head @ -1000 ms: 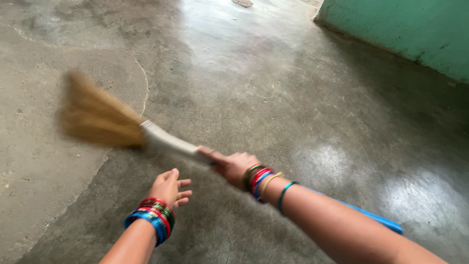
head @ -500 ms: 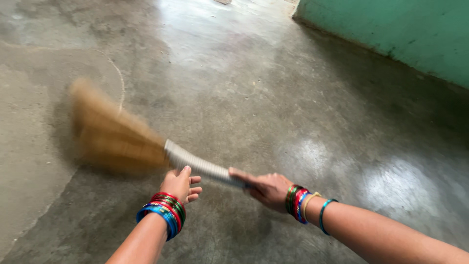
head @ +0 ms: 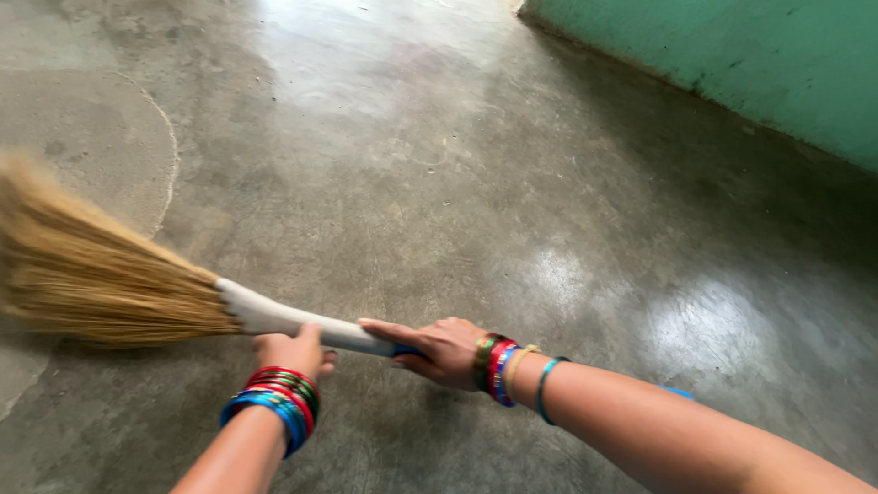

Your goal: The person sweeps a concrete floor using a short grass broom, moving it in rhythmic strokes to collect dust.

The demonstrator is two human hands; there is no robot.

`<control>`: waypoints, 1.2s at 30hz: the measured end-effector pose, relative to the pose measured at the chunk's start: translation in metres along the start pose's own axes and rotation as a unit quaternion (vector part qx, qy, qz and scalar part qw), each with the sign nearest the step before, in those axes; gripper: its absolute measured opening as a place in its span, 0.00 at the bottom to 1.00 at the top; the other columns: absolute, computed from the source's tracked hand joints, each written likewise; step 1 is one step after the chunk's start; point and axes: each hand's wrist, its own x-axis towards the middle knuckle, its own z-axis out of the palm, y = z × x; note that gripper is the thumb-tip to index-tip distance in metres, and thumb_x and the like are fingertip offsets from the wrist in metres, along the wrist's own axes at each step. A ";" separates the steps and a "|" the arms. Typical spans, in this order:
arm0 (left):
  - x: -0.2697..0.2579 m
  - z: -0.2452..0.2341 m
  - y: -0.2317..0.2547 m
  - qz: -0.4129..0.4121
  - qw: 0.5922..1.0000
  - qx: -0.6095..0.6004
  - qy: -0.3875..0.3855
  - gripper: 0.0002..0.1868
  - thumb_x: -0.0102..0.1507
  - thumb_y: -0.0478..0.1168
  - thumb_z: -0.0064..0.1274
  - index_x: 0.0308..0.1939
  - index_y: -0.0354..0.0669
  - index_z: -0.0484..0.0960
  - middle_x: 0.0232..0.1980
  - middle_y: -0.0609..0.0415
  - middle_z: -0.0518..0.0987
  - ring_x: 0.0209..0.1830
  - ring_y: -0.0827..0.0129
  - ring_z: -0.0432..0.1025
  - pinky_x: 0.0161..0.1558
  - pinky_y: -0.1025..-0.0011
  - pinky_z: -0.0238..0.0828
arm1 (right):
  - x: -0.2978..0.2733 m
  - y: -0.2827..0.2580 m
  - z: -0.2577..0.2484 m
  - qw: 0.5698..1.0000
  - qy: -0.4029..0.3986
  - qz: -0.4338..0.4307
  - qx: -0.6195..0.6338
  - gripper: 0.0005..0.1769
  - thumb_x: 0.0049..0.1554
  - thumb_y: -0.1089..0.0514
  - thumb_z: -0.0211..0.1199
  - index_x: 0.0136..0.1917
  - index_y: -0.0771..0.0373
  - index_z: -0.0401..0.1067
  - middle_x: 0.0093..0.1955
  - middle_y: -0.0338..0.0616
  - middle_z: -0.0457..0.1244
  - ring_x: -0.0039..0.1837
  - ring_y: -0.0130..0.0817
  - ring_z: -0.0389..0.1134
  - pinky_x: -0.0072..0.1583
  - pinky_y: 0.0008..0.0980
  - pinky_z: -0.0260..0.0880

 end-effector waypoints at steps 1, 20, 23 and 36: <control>0.004 -0.006 0.000 0.000 1.000 0.004 0.001 0.24 0.65 0.36 0.53 0.56 0.15 0.69 0.43 0.34 0.84 0.30 0.55 0.82 0.26 0.66 0.79 | 0.007 -0.004 0.002 1.000 0.003 -0.009 0.005 0.38 0.64 0.44 0.53 0.83 0.33 0.41 0.56 0.49 0.70 0.47 0.56 0.73 0.47 0.52 0.74; -0.015 -0.056 0.047 -0.026 0.997 -0.011 -0.072 0.36 0.68 0.36 0.44 0.79 0.41 0.49 0.53 0.43 0.84 0.40 0.60 0.80 0.34 0.68 0.77 | 0.060 0.015 -0.059 0.955 0.121 0.249 -0.105 0.37 0.67 0.40 0.48 0.82 0.23 0.34 0.45 0.55 0.71 0.44 0.54 0.74 0.47 0.54 0.75; -0.016 -0.066 0.041 -0.051 0.996 -0.013 -0.076 0.36 0.69 0.40 0.44 0.79 0.41 0.48 0.55 0.41 0.83 0.41 0.59 0.79 0.34 0.67 0.76 | 0.056 -0.014 -0.050 0.962 0.100 0.247 -0.060 0.37 0.66 0.40 0.47 0.82 0.22 0.34 0.43 0.53 0.70 0.42 0.50 0.75 0.44 0.50 0.77; -0.017 -0.087 0.040 -0.072 0.992 0.021 -0.100 0.46 0.66 0.41 0.50 0.81 0.47 0.38 0.62 0.42 0.78 0.46 0.49 0.78 0.39 0.57 0.75 | 0.047 -0.074 -0.037 0.981 0.018 0.138 -0.136 0.36 0.64 0.38 0.49 0.80 0.20 0.39 0.50 0.53 0.70 0.48 0.54 0.75 0.48 0.52 0.76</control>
